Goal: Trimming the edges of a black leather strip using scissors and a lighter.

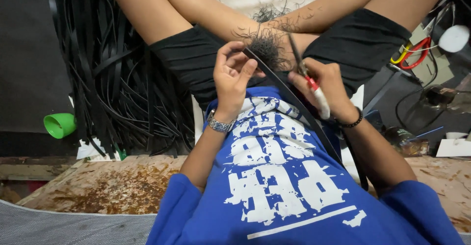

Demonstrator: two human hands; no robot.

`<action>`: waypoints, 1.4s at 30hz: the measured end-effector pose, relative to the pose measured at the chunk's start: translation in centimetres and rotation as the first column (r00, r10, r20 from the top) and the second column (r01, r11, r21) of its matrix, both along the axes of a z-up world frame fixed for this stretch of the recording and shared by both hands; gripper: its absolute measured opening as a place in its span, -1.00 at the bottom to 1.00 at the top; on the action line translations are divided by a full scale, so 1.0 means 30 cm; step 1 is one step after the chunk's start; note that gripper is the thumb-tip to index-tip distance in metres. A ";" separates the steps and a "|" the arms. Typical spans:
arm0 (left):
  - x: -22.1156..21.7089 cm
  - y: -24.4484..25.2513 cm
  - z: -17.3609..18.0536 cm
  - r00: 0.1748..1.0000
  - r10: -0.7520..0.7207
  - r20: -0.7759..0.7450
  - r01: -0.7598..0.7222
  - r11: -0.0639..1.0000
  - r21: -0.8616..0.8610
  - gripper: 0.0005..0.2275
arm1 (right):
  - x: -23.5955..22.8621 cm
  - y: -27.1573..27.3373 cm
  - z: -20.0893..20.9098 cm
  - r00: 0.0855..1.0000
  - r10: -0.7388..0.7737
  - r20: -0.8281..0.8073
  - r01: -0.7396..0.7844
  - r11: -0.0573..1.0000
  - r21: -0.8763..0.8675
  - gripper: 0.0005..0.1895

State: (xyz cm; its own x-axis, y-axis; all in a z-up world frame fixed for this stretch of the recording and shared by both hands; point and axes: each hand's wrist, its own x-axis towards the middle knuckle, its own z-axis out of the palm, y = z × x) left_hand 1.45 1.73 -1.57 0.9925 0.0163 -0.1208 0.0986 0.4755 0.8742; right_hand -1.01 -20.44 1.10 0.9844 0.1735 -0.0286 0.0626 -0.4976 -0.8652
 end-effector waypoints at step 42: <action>0.061 -0.015 0.011 0.984 -0.178 0.022 0.178 0.984 -0.011 -0.73 | 0.016 -0.079 0.066 0.952 -0.052 0.303 0.285 0.517 -0.807 -0.55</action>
State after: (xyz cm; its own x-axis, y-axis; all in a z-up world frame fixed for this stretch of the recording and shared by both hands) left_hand 3.29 1.28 -1.23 0.9818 -0.1623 -0.0989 0.1643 0.4632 0.8709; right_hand -0.52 -22.82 3.08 0.9896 0.0146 0.1434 0.0174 -0.9997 -0.0182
